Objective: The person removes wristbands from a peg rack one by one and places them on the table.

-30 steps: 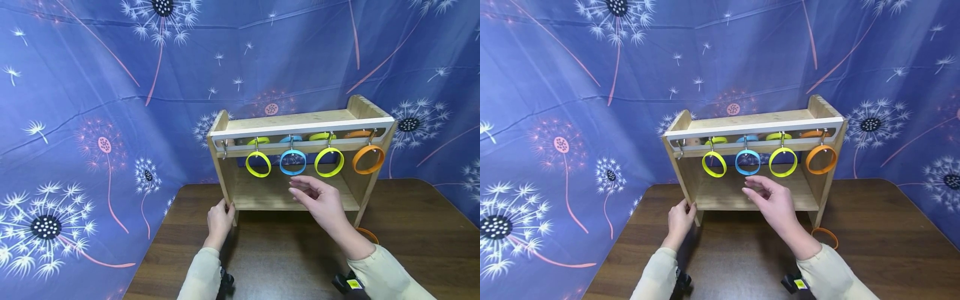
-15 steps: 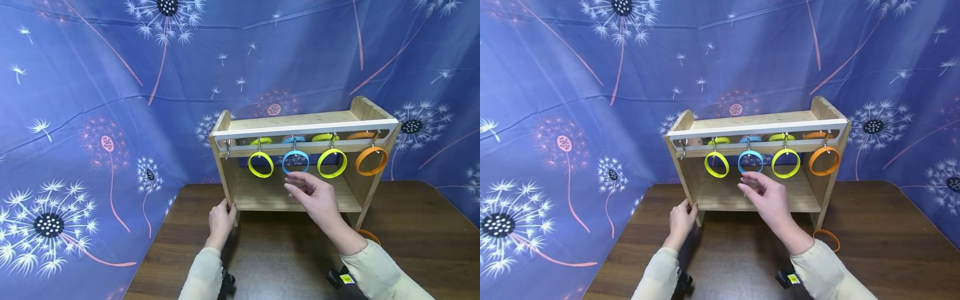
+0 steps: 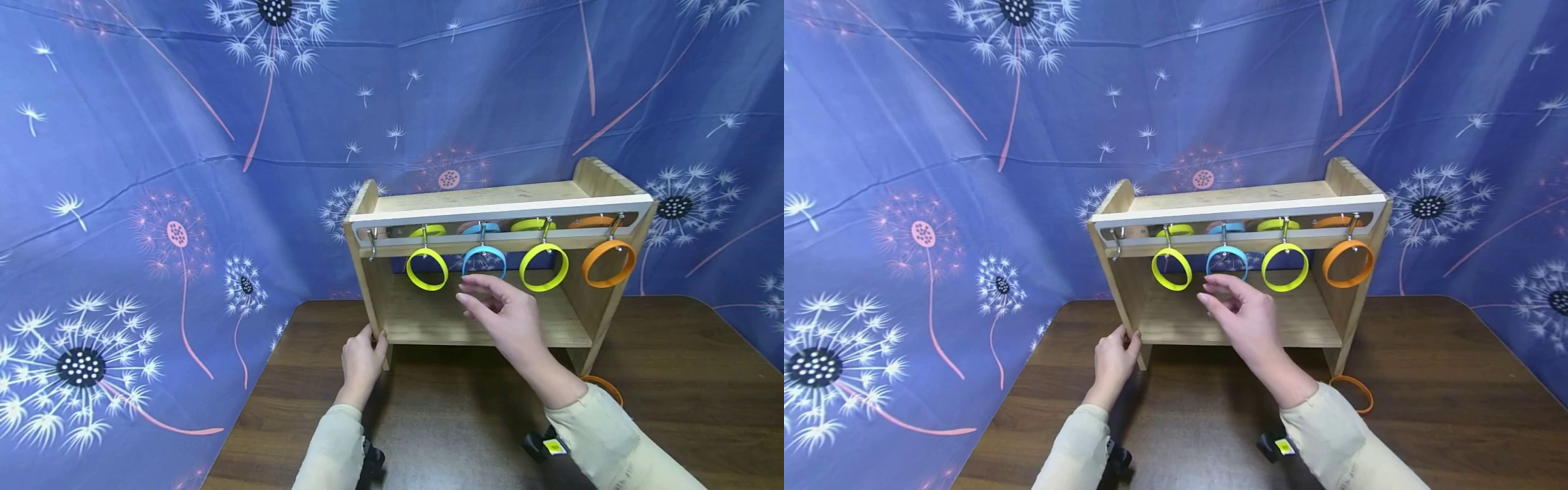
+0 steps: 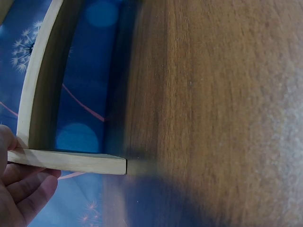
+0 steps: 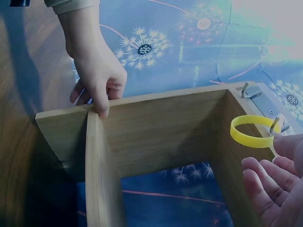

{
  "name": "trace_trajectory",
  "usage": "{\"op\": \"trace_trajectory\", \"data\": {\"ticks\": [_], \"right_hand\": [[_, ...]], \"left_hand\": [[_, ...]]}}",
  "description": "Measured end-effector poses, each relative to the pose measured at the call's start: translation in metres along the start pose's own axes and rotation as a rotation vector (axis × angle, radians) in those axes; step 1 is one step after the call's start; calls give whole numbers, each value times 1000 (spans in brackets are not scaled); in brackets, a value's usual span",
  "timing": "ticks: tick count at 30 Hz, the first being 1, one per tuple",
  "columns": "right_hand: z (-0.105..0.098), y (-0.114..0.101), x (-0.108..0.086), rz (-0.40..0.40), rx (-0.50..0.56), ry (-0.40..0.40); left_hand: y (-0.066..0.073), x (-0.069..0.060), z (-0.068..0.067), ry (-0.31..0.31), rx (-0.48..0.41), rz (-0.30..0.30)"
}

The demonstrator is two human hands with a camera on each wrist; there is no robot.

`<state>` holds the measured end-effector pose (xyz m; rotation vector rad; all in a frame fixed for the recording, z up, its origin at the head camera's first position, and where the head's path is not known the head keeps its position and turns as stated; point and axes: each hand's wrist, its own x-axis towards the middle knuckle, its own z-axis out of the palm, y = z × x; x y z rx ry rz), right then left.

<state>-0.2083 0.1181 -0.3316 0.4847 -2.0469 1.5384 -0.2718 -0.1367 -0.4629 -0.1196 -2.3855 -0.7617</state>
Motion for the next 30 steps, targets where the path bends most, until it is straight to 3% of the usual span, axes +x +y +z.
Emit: {"op": "trace_trajectory", "data": {"ticks": [30], "right_hand": [[26, -3, 16, -8, -67, 25]], "left_hand": [[1, 0, -1, 3, -3, 8]]}}
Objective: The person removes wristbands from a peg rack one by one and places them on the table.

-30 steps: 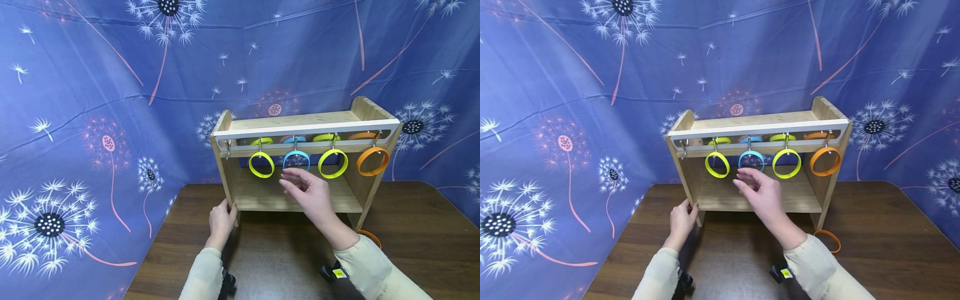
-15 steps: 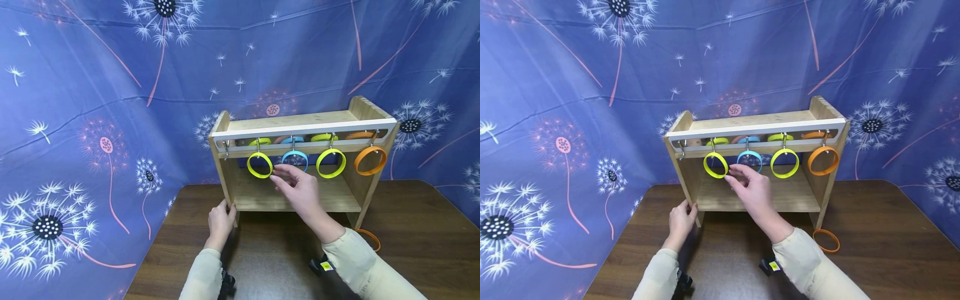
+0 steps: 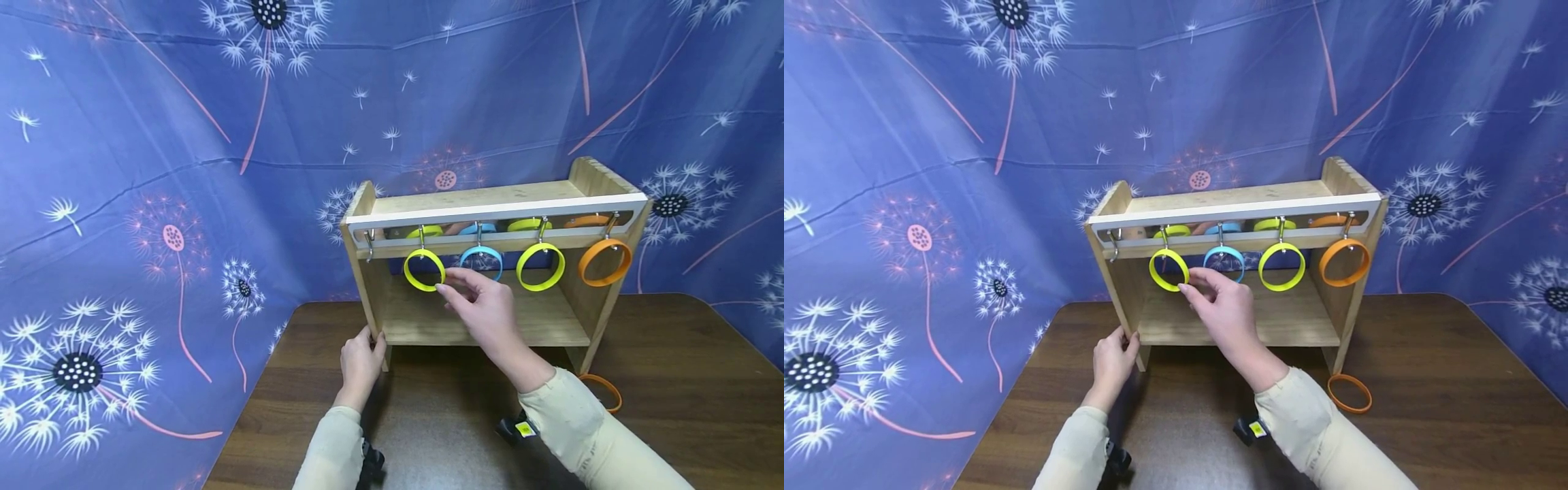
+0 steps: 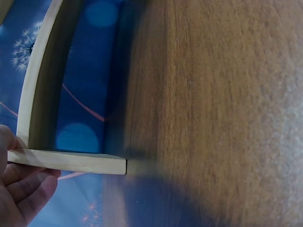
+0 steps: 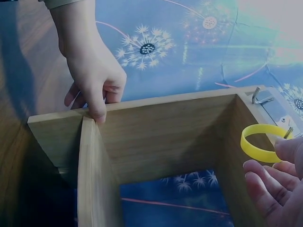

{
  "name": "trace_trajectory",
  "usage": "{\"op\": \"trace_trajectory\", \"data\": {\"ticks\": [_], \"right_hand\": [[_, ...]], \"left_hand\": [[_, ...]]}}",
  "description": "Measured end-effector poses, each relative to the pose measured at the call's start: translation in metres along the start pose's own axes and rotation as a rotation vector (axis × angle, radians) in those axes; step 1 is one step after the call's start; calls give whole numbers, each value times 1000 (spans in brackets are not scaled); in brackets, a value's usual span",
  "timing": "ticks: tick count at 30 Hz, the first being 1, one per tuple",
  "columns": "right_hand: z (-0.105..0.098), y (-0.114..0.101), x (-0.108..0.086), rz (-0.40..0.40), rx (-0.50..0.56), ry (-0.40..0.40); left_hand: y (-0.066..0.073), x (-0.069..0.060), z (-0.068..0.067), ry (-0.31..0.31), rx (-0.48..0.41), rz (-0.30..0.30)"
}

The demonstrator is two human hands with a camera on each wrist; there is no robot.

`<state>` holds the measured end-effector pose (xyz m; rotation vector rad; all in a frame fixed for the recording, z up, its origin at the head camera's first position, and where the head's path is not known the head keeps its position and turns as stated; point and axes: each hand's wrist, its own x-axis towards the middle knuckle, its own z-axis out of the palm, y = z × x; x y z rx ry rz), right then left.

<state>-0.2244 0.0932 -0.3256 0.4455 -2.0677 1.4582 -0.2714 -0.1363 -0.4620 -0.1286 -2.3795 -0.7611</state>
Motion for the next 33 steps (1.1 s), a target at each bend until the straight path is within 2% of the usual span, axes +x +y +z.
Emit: {"op": "trace_trajectory", "data": {"ticks": [13, 24, 33], "right_hand": [[5, -1, 2, 1, -4, 35], [3, -5, 3, -8, 187, 86], [0, -8, 1, 16, 260, 84]], "left_hand": [[0, 0, 1, 0, -3, -5], [1, 0, 0, 14, -5, 15], [0, -1, 0, 22, -5, 22]]}}
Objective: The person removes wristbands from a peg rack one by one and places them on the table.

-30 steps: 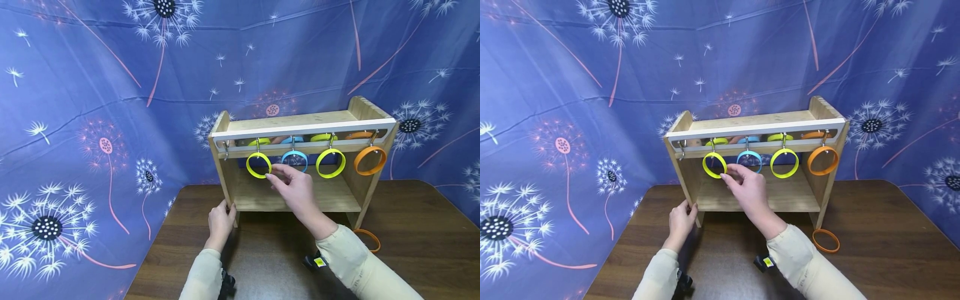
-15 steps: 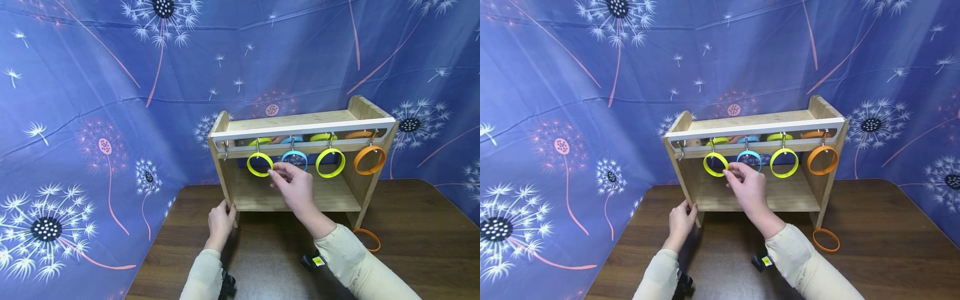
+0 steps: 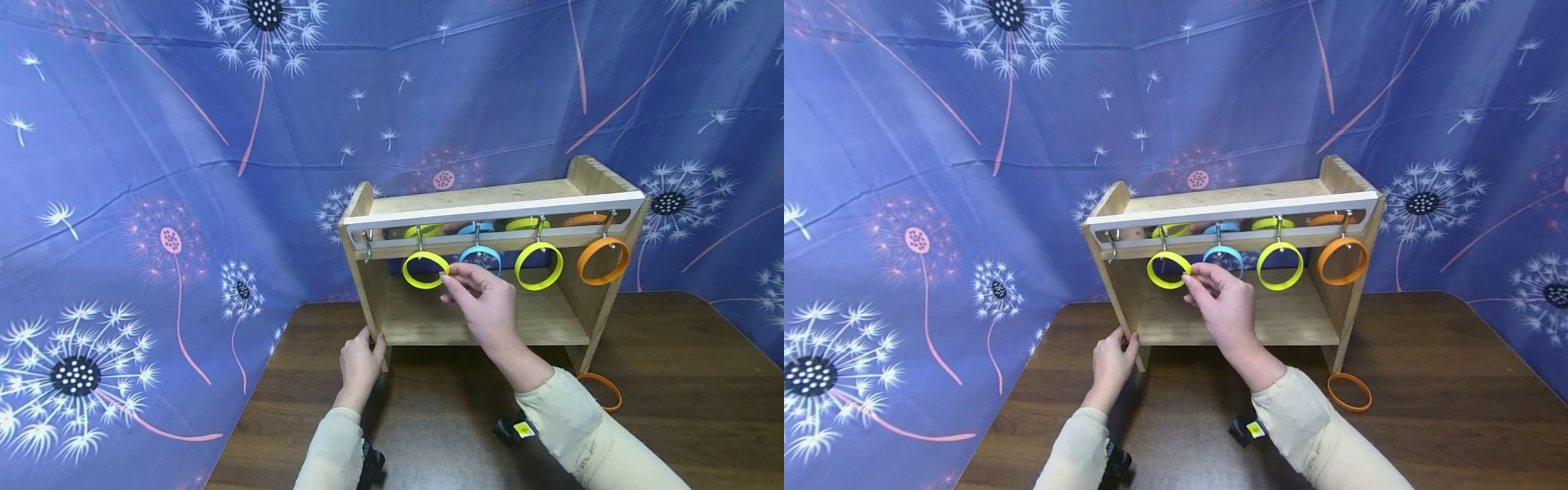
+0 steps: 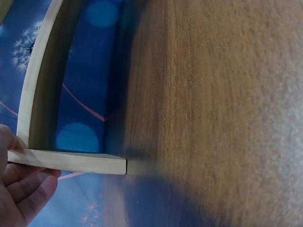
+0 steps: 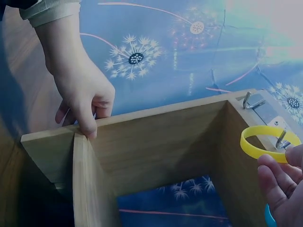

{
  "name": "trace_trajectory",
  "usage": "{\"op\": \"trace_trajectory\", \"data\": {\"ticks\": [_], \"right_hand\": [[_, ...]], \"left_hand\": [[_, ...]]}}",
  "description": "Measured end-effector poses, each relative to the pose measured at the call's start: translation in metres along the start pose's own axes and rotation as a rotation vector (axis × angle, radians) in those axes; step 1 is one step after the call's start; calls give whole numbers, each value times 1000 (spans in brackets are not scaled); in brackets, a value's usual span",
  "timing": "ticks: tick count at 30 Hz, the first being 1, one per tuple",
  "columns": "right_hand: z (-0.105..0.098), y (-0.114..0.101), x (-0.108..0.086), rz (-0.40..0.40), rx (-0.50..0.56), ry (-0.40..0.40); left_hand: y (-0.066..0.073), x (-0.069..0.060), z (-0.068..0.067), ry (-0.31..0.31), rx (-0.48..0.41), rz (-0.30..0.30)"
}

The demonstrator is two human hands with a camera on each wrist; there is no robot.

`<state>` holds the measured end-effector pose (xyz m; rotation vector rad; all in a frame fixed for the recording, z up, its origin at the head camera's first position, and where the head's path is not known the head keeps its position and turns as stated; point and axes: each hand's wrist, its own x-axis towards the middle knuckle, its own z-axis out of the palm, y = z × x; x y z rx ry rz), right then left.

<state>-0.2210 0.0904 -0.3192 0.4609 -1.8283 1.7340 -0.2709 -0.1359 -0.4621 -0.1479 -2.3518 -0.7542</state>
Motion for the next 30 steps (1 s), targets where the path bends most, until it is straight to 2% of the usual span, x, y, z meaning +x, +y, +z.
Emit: {"op": "trace_trajectory", "data": {"ticks": [12, 23, 30], "right_hand": [[-4, 1, -4, 21, 65, -13], [-14, 4, -15, 75, 39, -41], [-24, 7, -24, 94, 45, -43]], "left_hand": [[1, 0, 1, -6, 1, -1], [-1, 0, 1, -15, 9, -9], [-3, 0, 4, 16, 6, 12]]}}
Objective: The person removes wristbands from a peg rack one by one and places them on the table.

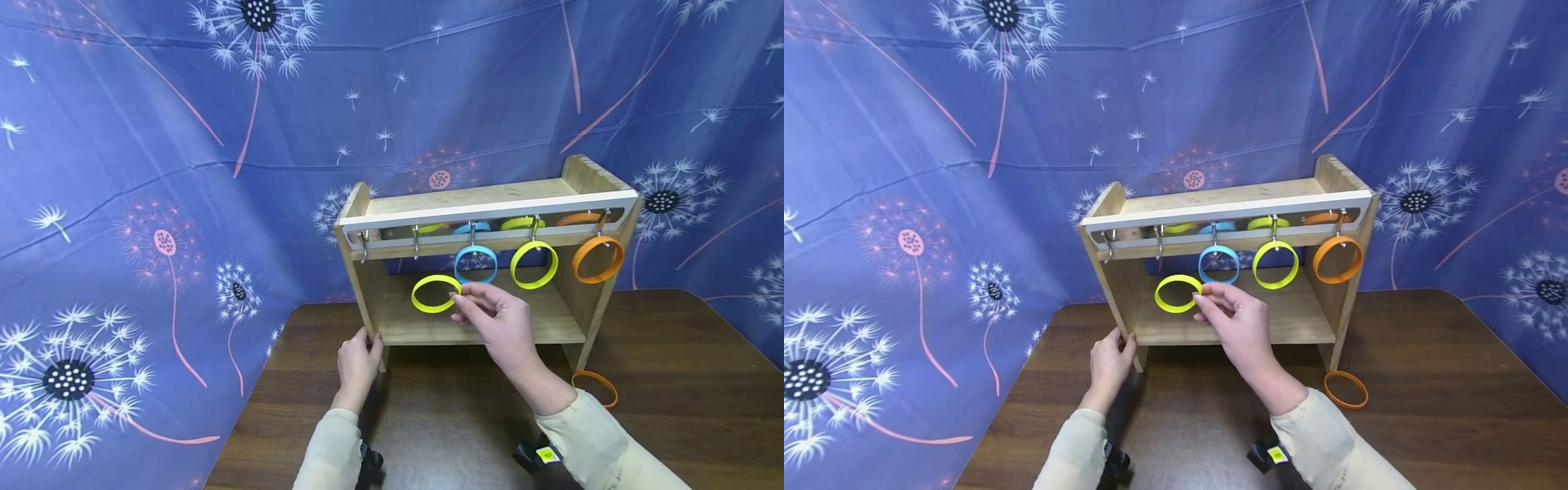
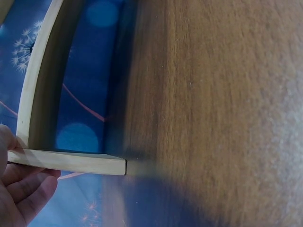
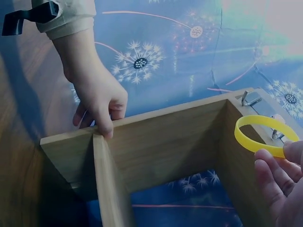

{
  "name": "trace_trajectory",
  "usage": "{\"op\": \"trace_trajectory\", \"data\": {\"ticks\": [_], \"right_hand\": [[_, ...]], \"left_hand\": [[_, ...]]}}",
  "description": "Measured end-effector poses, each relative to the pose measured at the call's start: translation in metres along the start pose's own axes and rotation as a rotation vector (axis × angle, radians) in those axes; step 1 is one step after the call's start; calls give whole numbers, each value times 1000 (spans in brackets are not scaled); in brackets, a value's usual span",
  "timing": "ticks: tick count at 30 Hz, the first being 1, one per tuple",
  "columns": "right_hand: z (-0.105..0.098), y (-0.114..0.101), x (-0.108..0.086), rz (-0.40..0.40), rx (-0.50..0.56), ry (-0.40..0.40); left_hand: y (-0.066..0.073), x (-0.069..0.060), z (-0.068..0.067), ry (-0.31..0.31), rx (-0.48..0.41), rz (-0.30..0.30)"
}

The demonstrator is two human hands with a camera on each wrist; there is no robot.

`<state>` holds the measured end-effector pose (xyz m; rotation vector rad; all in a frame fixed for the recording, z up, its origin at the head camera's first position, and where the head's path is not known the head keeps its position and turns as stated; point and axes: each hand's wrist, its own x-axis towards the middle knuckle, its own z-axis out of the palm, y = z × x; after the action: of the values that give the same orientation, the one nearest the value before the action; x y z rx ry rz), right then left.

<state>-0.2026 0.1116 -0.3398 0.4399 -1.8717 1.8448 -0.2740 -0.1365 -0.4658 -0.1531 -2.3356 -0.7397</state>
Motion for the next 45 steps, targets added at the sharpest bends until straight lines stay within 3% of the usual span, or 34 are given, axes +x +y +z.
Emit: {"op": "trace_trajectory", "data": {"ticks": [7, 17, 34, 39, 45], "right_hand": [[-9, 2, -7, 37, -25, -7], [-24, 7, -18, 80, -64, -5], [-46, 15, -31, 115, -126, 8], [-54, 18, -35, 120, -110, 23], [-66, 22, -39, 134, -15, 47]], "left_hand": [[0, -1, 1, 68, -5, 43], [0, -1, -2, -18, 4, -22], [-1, 0, -1, -43, 3, -32], [-1, 0, -1, -42, 3, -29], [-1, 0, -2, -43, 6, -29]]}}
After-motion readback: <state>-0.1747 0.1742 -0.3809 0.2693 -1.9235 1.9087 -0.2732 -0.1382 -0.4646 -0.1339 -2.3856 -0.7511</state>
